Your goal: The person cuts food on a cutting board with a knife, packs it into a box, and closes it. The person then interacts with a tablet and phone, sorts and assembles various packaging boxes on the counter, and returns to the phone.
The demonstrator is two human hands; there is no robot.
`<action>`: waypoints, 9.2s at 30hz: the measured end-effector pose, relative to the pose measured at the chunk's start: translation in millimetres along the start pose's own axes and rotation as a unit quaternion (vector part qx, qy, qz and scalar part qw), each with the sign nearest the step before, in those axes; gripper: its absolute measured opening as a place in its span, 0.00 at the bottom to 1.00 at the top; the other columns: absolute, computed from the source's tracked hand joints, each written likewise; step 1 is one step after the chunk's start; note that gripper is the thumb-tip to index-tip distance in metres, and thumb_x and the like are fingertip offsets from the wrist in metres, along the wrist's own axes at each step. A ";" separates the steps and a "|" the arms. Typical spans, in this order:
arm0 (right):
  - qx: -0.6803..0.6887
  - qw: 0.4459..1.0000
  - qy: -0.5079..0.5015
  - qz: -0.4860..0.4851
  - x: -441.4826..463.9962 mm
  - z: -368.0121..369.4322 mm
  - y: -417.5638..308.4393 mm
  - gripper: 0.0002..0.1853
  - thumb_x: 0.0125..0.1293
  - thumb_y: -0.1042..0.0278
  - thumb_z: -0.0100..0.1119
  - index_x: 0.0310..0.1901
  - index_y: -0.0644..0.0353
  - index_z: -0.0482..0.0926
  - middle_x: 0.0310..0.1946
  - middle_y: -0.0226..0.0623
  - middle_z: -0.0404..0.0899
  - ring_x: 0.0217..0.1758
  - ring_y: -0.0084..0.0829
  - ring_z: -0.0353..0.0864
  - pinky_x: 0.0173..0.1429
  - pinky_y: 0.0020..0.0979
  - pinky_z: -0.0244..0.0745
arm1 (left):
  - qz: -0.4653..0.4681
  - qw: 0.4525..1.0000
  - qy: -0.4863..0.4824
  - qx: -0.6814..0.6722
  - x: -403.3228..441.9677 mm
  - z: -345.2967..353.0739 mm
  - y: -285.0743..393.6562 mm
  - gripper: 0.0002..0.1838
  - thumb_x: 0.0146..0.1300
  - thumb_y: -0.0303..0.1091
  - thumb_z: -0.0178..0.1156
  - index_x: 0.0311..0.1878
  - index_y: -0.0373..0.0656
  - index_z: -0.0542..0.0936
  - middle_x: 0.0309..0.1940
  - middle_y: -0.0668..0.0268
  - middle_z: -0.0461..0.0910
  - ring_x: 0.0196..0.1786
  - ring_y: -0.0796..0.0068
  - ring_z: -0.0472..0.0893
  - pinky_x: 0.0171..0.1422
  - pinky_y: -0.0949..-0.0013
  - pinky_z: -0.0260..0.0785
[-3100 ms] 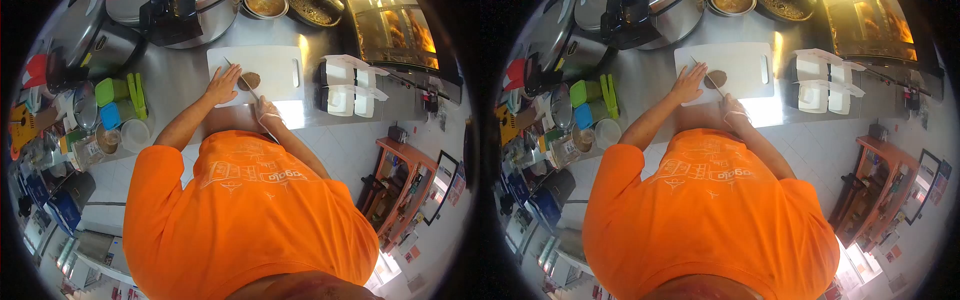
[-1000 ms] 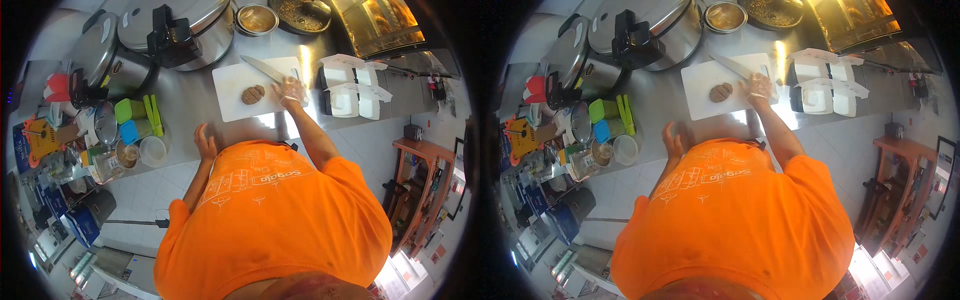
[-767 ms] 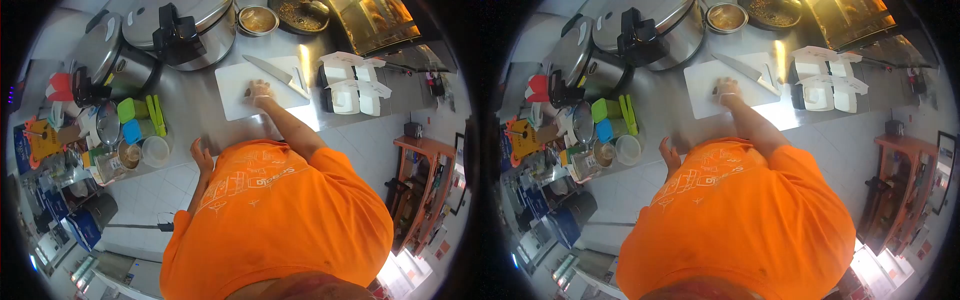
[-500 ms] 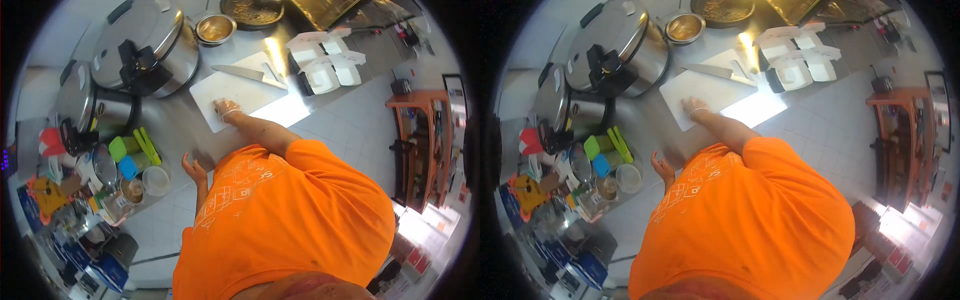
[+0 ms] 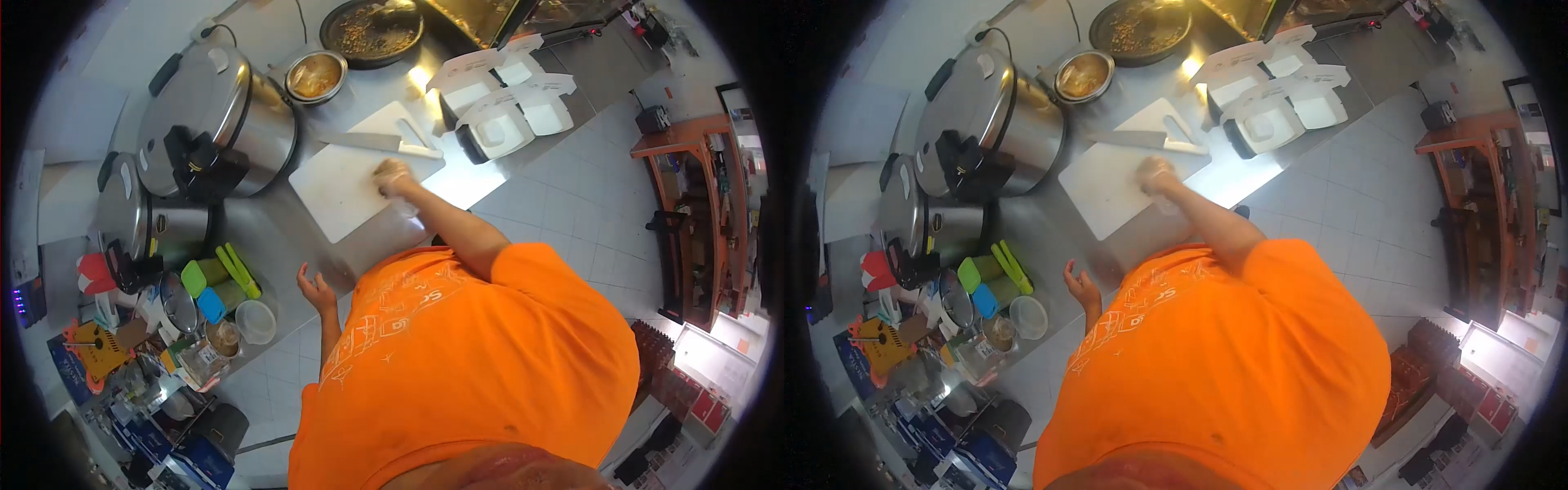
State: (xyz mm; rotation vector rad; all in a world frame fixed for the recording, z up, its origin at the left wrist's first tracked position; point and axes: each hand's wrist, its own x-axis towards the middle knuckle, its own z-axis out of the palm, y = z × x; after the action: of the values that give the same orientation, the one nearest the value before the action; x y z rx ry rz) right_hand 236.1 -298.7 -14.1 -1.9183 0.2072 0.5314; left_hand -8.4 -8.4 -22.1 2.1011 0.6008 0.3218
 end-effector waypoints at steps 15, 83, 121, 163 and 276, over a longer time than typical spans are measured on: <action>0.271 0.957 0.100 0.006 35.8 -370.3 185.9 0.30 0.62 0.74 0.57 0.68 0.57 0.70 0.48 0.37 0.79 0.40 0.31 0.79 0.43 0.39 0.82 | -0.028 0.957 -0.285 -0.046 -22.4 450.8 271.6 0.23 0.75 0.47 0.55 0.58 0.35 0.81 0.55 0.43 0.81 0.59 0.47 0.80 0.66 0.54 0.70; -0.047 0.857 0.501 -0.113 191.7 -1625.9 501.2 0.11 0.71 0.64 0.62 0.49 0.60 0.80 0.42 0.34 0.81 0.40 0.26 0.81 0.45 0.31 0.79 | -0.269 0.916 -0.101 -0.280 -236.4 1449.0 977.2 0.24 0.79 0.44 0.52 0.68 0.36 0.74 0.58 0.56 0.80 0.59 0.65 0.78 0.67 0.64 0.69; -0.404 0.892 0.043 -0.199 809.7 -1840.4 259.2 0.18 0.59 0.53 0.66 0.43 0.58 0.88 0.43 0.50 0.87 0.48 0.47 0.87 0.53 0.47 0.80 | -0.357 0.905 0.010 -0.230 -264.9 1588.8 1073.8 0.23 0.76 0.43 0.54 0.66 0.39 0.74 0.59 0.61 0.77 0.64 0.62 0.76 0.62 0.55 0.73; -0.077 0.991 -0.061 -0.095 919.3 -1959.4 247.8 0.15 0.66 0.61 0.57 0.44 0.58 0.89 0.41 0.48 0.88 0.47 0.42 0.88 0.48 0.43 0.82 | -0.394 0.906 0.049 -0.145 -291.9 1565.8 1062.6 0.20 0.77 0.45 0.55 0.60 0.40 0.79 0.55 0.64 0.82 0.58 0.68 0.79 0.52 0.61 0.77; -0.405 0.888 0.210 -0.055 522.2 -2088.9 561.7 0.25 0.71 0.61 0.61 0.66 0.58 0.71 0.53 0.50 0.80 0.54 0.51 0.80 0.59 0.44 0.75 | 0.123 0.834 -0.286 0.456 63.7 1850.5 1314.1 0.53 0.63 0.62 0.64 0.80 0.37 0.56 0.81 0.51 0.54 0.84 0.51 0.51 0.85 0.54 0.46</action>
State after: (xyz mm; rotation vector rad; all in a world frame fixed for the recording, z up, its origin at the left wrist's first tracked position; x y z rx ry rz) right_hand 1040.6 -2373.0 -56.0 -2.8406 0.1598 0.1003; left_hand 1247.8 -1899.1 25.7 3.0031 0.0892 -0.5831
